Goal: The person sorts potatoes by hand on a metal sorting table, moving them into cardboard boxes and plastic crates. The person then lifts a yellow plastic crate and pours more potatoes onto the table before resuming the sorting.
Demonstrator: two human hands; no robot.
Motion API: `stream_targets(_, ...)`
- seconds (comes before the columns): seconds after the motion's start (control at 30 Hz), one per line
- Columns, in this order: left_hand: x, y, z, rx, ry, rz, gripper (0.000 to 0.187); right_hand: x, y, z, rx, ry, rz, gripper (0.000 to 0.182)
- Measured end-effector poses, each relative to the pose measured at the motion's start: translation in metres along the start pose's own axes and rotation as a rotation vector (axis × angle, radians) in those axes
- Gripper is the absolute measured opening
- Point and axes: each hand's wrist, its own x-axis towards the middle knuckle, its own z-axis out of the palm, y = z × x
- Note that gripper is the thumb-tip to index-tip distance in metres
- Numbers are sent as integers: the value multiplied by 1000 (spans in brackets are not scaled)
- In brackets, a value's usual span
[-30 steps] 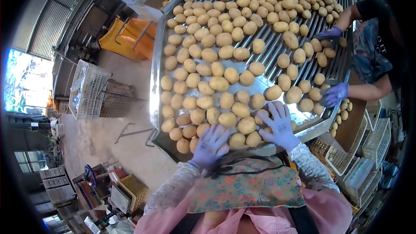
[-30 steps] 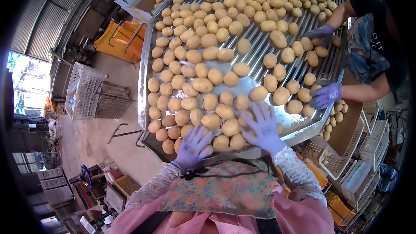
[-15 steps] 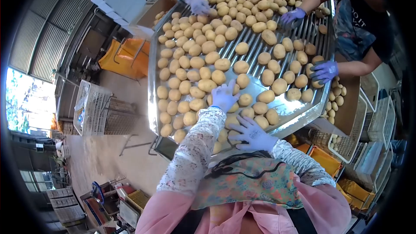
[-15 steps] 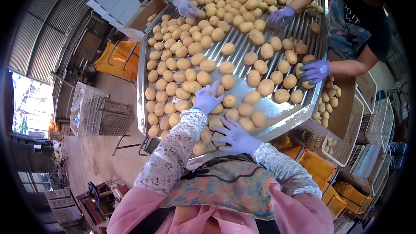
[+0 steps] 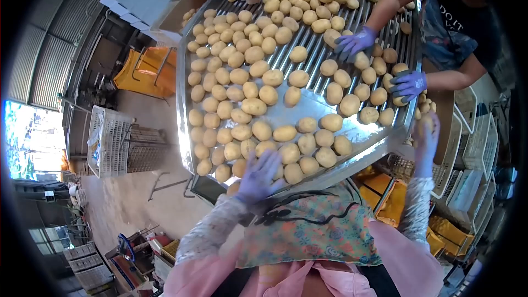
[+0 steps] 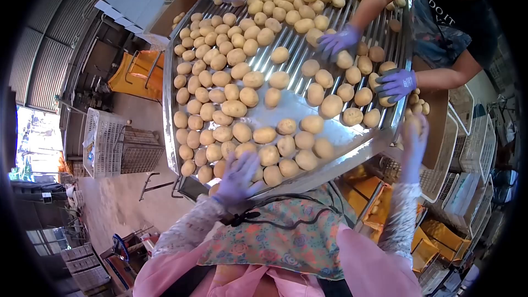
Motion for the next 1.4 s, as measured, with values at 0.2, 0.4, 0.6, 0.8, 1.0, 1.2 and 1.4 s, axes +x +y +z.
stream_targets(0.2,-42,-45,3,194,61,-172,72,8,-72,45,-81,-274,-58,48)
stream_targets(0.4,27,-30,25,164,244,-464,73,-56,-183,183,-26,-768,-712,49)
stream_targets(0.6,-52,0,8,97,98,-287,76,-86,-206,242,-266,-938,-733,49)
stream_targets(0.8,18,-22,-35,9,431,-283,41,-69,-240,281,-304,-1407,-360,71)
stream_targets(1.0,103,-58,19,333,316,-406,51,-95,-200,249,-45,-1169,-541,69)
stream_targets(1.2,130,-77,-5,76,-237,-513,41,-104,-184,176,385,-866,-159,52)
stream_targets(1.4,124,38,21,-392,322,-152,61,-121,-173,138,1160,-687,1106,57)
